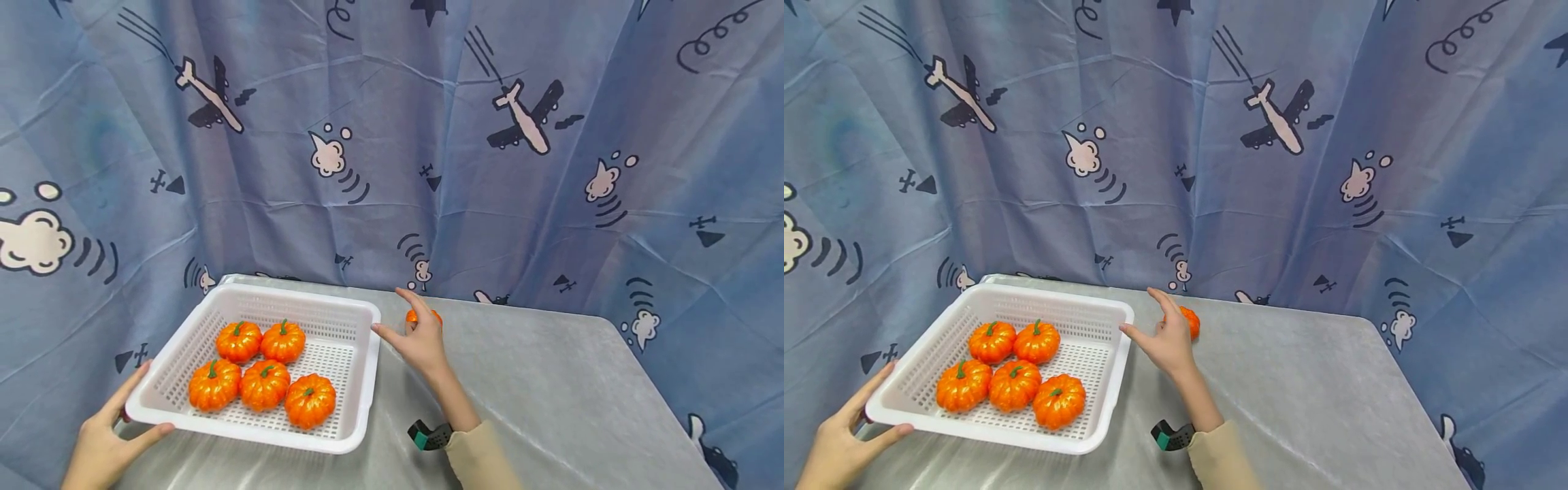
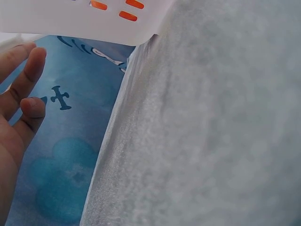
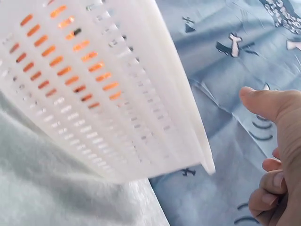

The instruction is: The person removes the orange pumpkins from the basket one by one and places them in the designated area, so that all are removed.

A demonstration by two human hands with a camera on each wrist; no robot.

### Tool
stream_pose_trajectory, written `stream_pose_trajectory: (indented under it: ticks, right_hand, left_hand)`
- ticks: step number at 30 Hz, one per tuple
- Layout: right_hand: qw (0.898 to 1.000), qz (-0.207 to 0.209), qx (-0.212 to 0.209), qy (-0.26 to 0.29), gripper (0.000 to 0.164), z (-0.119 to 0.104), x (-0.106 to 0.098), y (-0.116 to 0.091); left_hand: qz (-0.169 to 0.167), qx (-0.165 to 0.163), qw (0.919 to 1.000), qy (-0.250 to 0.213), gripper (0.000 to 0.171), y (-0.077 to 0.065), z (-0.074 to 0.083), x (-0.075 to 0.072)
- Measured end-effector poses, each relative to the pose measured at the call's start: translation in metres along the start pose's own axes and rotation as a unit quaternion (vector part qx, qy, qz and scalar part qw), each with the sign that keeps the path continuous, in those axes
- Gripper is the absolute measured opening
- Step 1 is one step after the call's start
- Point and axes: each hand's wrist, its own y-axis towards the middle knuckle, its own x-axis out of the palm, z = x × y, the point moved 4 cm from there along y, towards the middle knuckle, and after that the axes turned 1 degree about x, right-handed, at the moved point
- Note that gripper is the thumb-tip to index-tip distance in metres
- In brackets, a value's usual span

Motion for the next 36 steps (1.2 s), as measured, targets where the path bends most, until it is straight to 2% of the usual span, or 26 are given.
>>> stream_pose_trajectory:
  ticks: [9, 20, 28, 36]
  right_hand:
    - [0.996, -0.074, -0.032, -0.049, 0.078, -0.026, 0.026, 0.017]
    - [0.989, -0.134, -0.037, -0.057, 0.080, -0.046, 0.060, 0.042]
    - [0.982, -0.176, -0.007, -0.063, 0.081, -0.055, 0.085, 0.052]
    - [0.981, -0.185, 0.040, -0.045, 0.078, -0.063, 0.111, 0.061]
  left_hand:
    - [-0.006, -0.009, 0.9999, -0.001, 0.110, 0.000, -0.004, 0.001]
    - [-0.009, -0.016, 0.9998, 0.003, 0.111, 0.000, -0.006, 0.001]
    - [-0.007, -0.019, 0.9998, 0.006, 0.111, -0.002, -0.007, 0.000]
    - [-0.012, -0.028, 0.9995, 0.005, 0.109, -0.002, -0.009, 0.002]
